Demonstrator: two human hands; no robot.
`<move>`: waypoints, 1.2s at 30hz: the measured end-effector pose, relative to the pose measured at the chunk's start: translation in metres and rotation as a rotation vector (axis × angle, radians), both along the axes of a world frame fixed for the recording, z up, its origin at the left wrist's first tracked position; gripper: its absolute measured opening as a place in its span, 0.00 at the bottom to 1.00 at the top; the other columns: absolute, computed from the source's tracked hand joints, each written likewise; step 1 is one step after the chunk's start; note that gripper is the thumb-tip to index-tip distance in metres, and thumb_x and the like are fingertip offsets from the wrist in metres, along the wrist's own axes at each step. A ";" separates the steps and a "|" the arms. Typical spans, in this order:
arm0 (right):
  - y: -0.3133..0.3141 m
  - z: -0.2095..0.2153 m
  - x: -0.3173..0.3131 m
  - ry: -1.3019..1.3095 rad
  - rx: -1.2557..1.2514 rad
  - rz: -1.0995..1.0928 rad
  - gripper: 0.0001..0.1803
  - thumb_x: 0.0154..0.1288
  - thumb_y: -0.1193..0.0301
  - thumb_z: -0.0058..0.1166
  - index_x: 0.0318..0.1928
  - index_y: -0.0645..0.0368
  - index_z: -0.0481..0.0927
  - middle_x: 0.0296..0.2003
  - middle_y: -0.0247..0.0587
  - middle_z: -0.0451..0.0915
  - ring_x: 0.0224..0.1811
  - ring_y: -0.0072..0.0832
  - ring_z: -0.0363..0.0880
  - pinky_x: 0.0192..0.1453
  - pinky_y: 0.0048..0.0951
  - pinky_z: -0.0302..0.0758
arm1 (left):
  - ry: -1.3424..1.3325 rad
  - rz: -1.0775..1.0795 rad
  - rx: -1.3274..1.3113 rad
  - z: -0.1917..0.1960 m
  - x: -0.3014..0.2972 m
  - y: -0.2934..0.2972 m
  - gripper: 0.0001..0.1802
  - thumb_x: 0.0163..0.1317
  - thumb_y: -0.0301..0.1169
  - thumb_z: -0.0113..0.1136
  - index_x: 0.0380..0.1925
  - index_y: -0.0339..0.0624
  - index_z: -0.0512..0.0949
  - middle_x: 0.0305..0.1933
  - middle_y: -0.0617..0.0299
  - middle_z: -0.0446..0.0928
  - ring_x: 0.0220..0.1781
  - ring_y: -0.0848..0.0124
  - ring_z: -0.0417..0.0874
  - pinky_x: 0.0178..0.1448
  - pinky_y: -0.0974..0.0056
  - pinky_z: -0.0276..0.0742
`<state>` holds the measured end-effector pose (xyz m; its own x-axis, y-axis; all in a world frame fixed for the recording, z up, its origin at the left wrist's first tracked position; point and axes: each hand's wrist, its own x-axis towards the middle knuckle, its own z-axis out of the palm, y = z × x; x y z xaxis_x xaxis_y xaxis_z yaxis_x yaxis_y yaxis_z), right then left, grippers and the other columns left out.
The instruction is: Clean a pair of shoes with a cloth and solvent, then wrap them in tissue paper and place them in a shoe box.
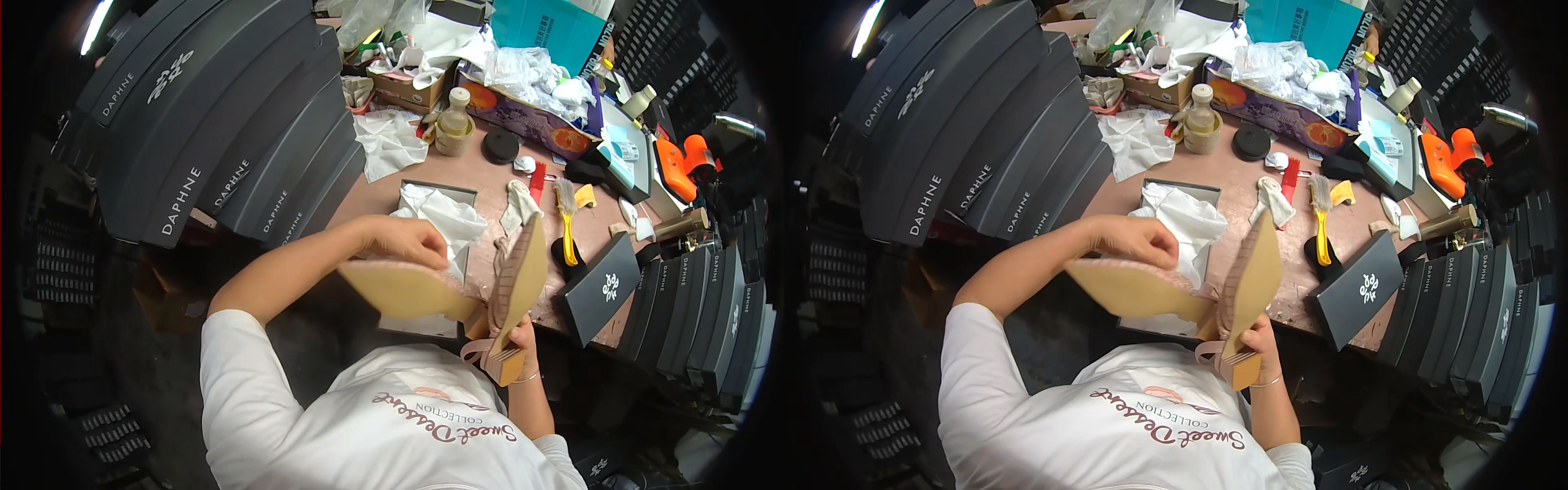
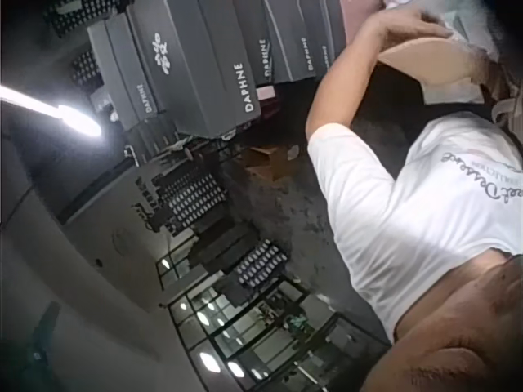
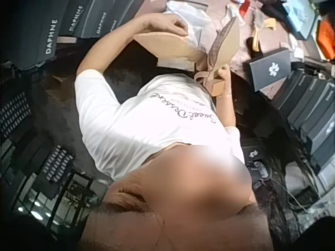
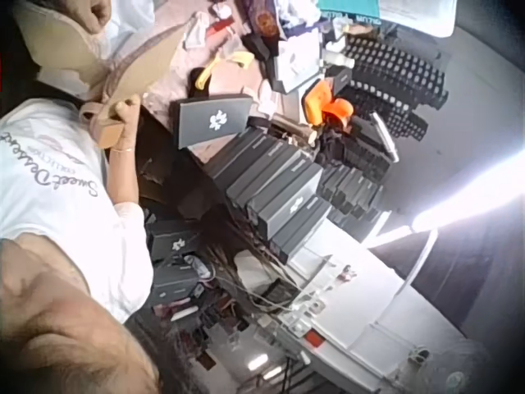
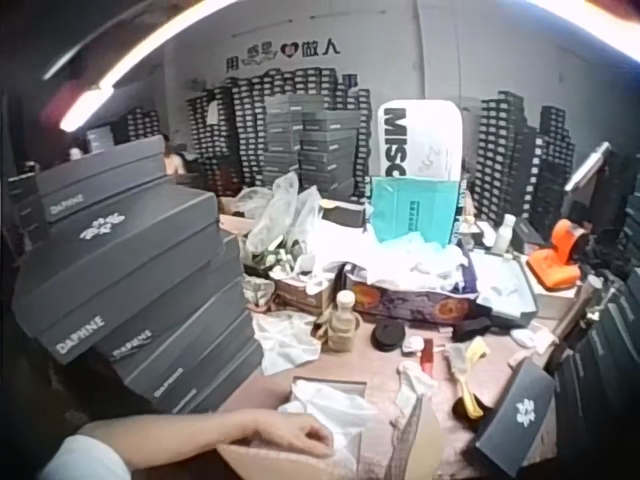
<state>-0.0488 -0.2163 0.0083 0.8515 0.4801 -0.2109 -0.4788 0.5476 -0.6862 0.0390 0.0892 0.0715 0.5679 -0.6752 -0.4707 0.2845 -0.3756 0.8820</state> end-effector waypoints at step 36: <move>0.044 0.015 -0.027 -0.113 -0.229 0.265 0.15 0.64 0.68 0.58 0.46 0.65 0.81 0.53 0.36 0.65 0.56 0.25 0.64 0.62 0.29 0.63 | 0.088 0.961 -0.659 -0.044 -0.111 -0.062 0.40 0.66 0.57 0.48 0.68 0.42 0.54 0.64 0.60 0.64 0.66 0.70 0.63 0.68 0.62 0.58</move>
